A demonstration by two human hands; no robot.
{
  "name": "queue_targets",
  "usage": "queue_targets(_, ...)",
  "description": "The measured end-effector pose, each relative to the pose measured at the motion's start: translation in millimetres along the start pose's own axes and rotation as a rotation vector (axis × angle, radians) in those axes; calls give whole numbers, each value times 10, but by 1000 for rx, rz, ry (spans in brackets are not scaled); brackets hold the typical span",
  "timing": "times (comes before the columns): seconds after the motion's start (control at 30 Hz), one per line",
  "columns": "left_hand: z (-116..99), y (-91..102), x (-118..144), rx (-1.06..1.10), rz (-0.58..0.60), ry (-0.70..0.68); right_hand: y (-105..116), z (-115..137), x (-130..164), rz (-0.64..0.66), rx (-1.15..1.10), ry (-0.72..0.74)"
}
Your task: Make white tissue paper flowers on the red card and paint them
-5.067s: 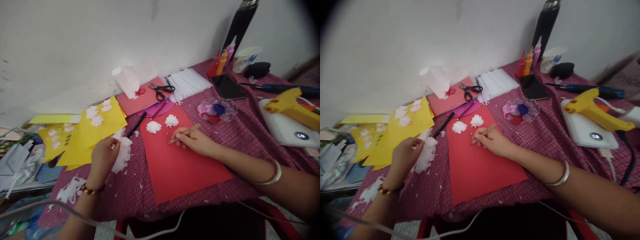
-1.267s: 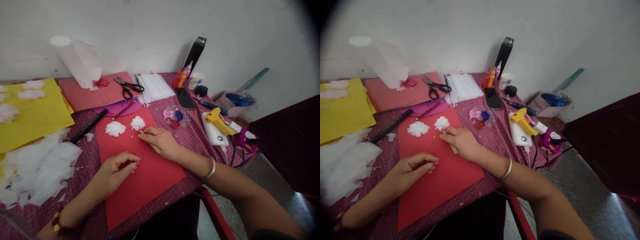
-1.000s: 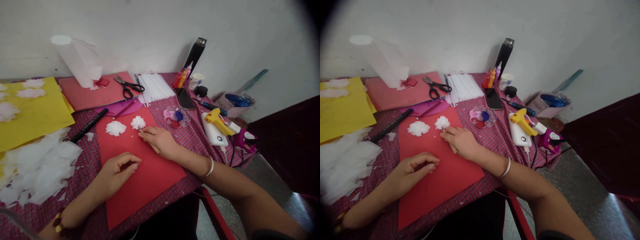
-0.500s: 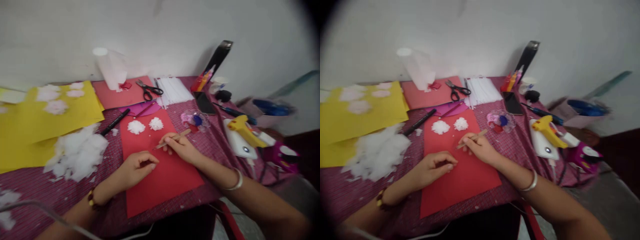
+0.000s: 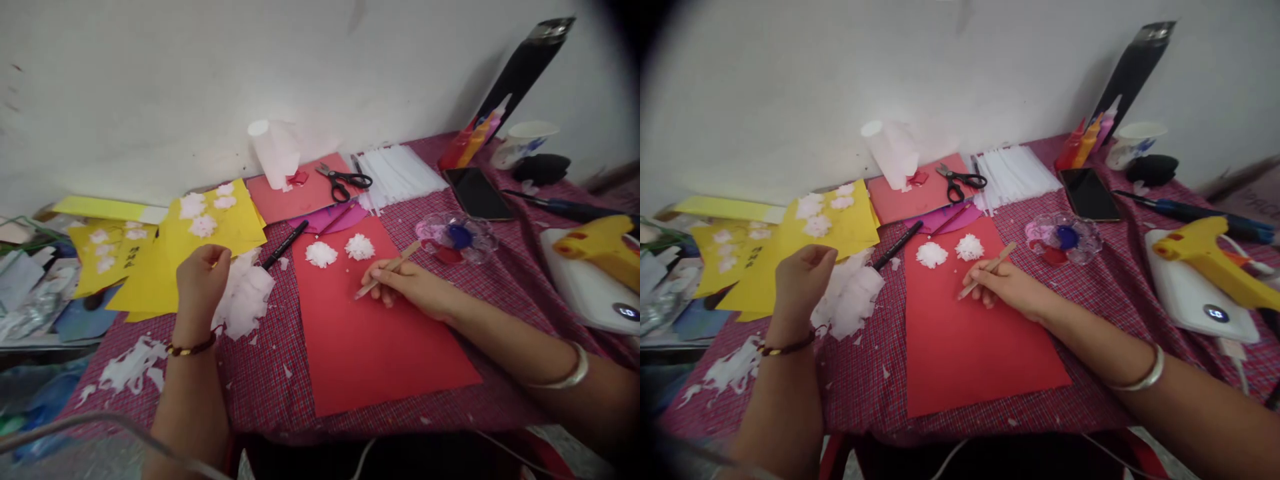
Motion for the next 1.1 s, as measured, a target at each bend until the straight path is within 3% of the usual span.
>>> queue_targets(0.13, 94, -193, -13, -132, 107, -170, 12, -29, 23, -26, -34, 54)
queue_targets(0.3, 96, -414, -21, -116, 100, -273, 25, -59, 47, -36, -40, 101)
queue_targets(0.47, -5, -312, -3, 95, -27, -133, 32, -68, 46, -13, -36, 126)
queue_targets(0.6, -297, -152, 147, 562, -80, 107, 22, -81, 47, -17, -64, 145)
queue_targets(0.7, -621, -187, 298, 1067, 109, 253, 15, -70, 68, -31, -114, 173)
queue_targets(0.8, -901, -324, 445, 1306, 393, 374, 7, -32, 108, -44, -157, 258)
queue_targets(0.87, -1017, -424, 523, 1340, 505, 421, -9, -7, 130, -19, -154, 325)
queue_targets(0.97, -1105, -537, 598, 1350, 575, 422, -44, 5, 143, 43, -102, 361)
queue_targets(1.03, -1116, -568, 624, 1303, 595, 373, -65, 4, 146, 75, -63, 363)
queue_targets(1.1, -1095, -550, 626, 1132, 566, 230, -76, 2, 149, 81, -39, 360)
Point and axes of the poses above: each hand's wrist, its own x-axis away from the middle knuckle, its own y-axis out of the back of the hand, z = x × y, the point moved 2 cm from there along -x, towards the middle knuckle, and after that the axes turned 8 degrees about -y, right-handed, at the moved point
